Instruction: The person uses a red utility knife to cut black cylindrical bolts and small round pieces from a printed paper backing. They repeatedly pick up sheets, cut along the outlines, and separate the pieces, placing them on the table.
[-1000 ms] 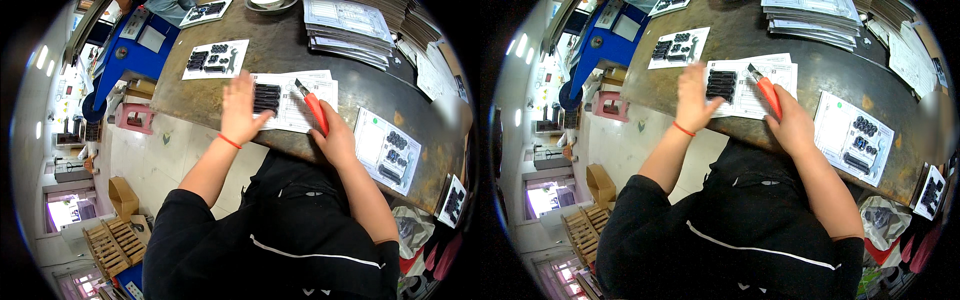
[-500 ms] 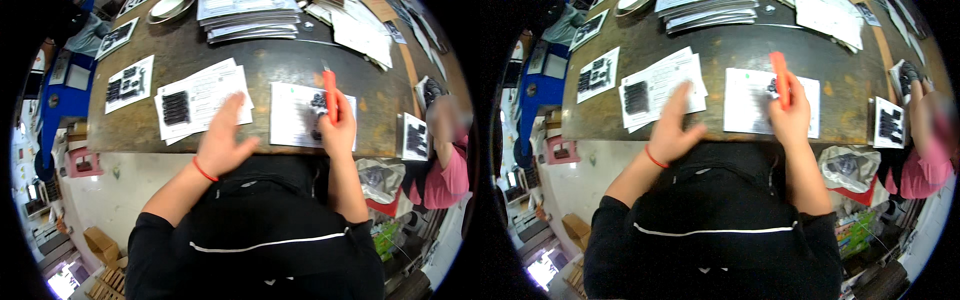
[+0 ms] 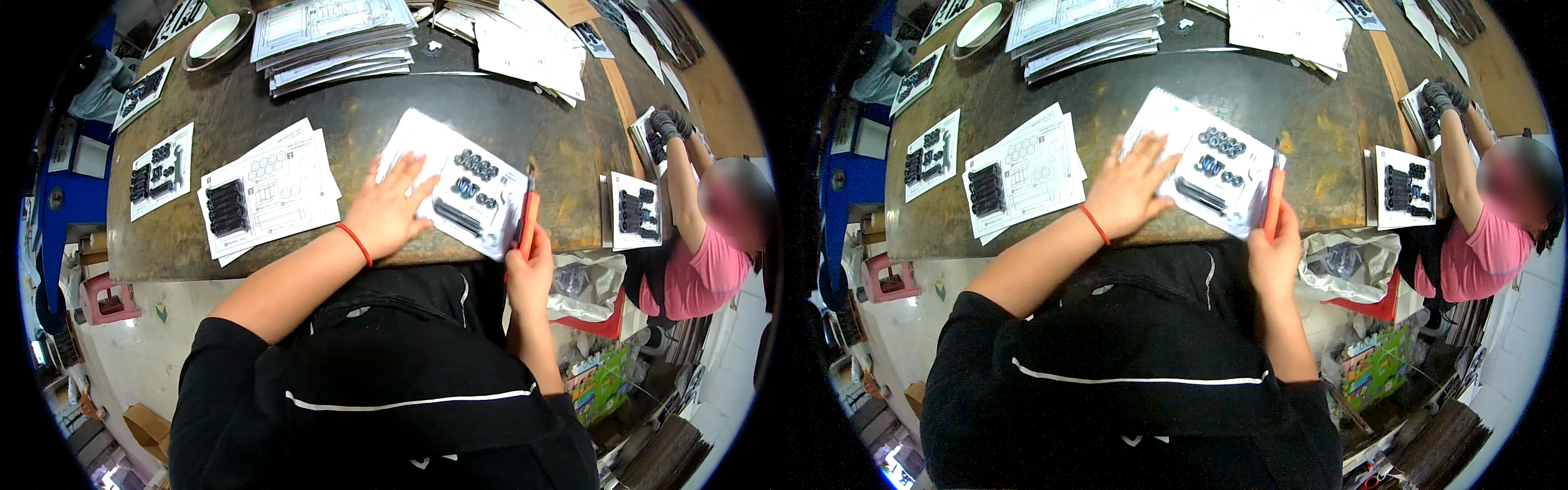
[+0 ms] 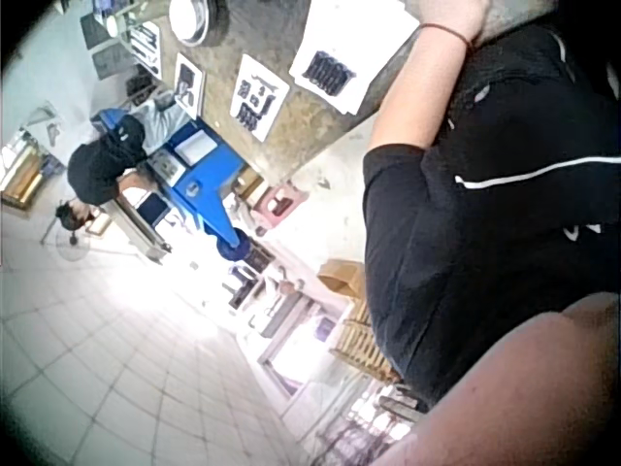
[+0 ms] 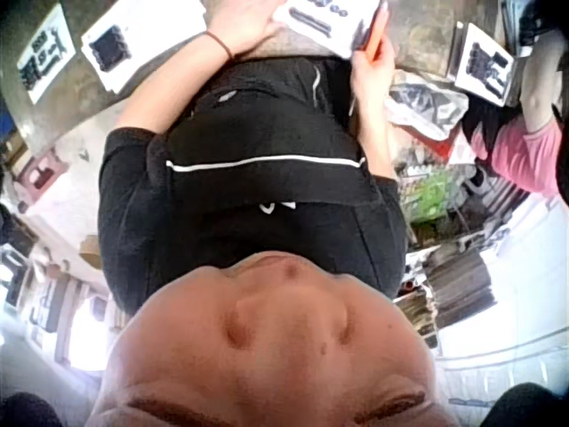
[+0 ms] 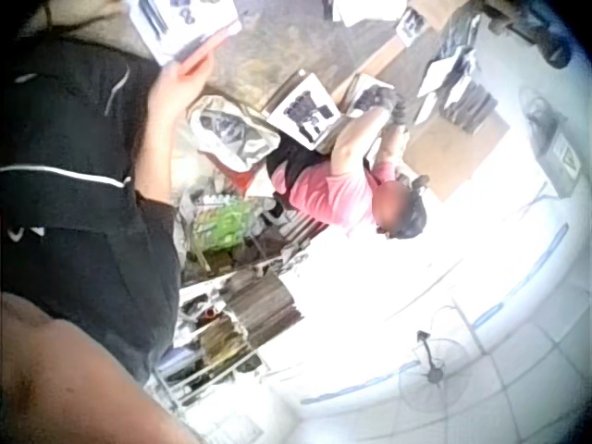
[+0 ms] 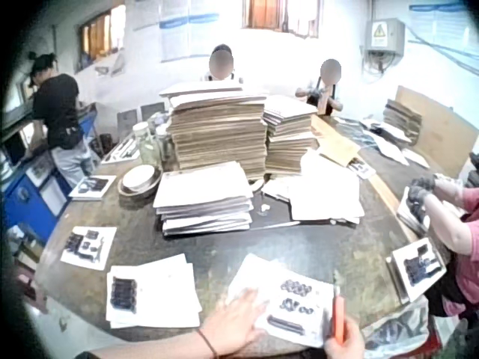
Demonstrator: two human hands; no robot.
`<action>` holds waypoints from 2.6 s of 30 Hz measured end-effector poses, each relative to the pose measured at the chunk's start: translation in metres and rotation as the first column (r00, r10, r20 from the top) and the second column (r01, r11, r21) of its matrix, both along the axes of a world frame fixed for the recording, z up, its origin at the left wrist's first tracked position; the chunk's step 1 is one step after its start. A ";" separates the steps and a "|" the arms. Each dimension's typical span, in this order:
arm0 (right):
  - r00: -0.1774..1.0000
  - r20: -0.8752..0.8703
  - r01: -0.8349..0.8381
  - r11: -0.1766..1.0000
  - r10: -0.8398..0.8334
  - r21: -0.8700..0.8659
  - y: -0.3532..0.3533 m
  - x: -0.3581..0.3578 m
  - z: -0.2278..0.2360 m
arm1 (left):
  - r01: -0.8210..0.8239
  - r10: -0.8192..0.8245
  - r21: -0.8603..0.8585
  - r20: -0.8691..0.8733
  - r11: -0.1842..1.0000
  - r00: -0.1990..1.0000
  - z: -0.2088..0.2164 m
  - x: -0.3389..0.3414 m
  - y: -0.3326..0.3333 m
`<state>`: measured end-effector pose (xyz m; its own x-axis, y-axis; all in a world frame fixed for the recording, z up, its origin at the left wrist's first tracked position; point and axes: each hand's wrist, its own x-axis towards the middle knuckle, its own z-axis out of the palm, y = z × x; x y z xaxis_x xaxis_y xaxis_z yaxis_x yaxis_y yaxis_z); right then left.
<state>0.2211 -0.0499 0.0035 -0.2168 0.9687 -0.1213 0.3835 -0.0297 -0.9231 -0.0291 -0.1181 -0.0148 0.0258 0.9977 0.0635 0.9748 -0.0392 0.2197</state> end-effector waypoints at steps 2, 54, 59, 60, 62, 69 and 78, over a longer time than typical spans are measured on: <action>0.984 -0.173 -0.073 0.990 0.051 -0.123 -0.017 0.005 -0.004 | -0.179 0.181 0.029 -0.152 0.983 0.972 0.016 -0.011 0.008; 0.978 -0.135 -0.208 0.836 0.161 -0.508 -0.017 0.048 0.059 | -0.403 0.351 0.049 0.405 0.914 0.844 -0.003 0.051 0.015; 0.898 0.174 -0.399 0.915 0.404 -0.067 -0.036 0.009 0.039 | -0.294 0.214 0.137 0.417 0.946 0.883 0.009 0.035 0.007; 0.870 0.234 -0.450 0.893 0.434 0.020 -0.038 -0.003 0.042 | -0.265 0.192 0.165 0.359 0.950 0.913 0.004 0.035 0.005; 0.862 0.267 -0.457 0.889 0.430 0.042 -0.037 -0.015 0.037 | -0.207 0.153 0.215 0.245 0.954 0.957 -0.006 0.035 0.000; 0.861 0.331 -0.424 0.904 0.386 0.050 -0.027 -0.037 0.034 | -0.222 0.164 0.222 0.253 0.949 0.954 -0.011 0.036 0.000; 0.813 0.453 -0.405 0.914 0.366 -0.012 -0.028 -0.039 0.042 | -0.231 0.194 0.176 0.201 0.957 0.960 -0.008 0.036 0.001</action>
<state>0.1824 -0.0779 0.0455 -0.5183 0.8271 -0.2176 0.7098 0.2740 -0.6490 0.0073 -0.1174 -0.0231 -0.2154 0.9461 0.2418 0.9101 0.1047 0.4008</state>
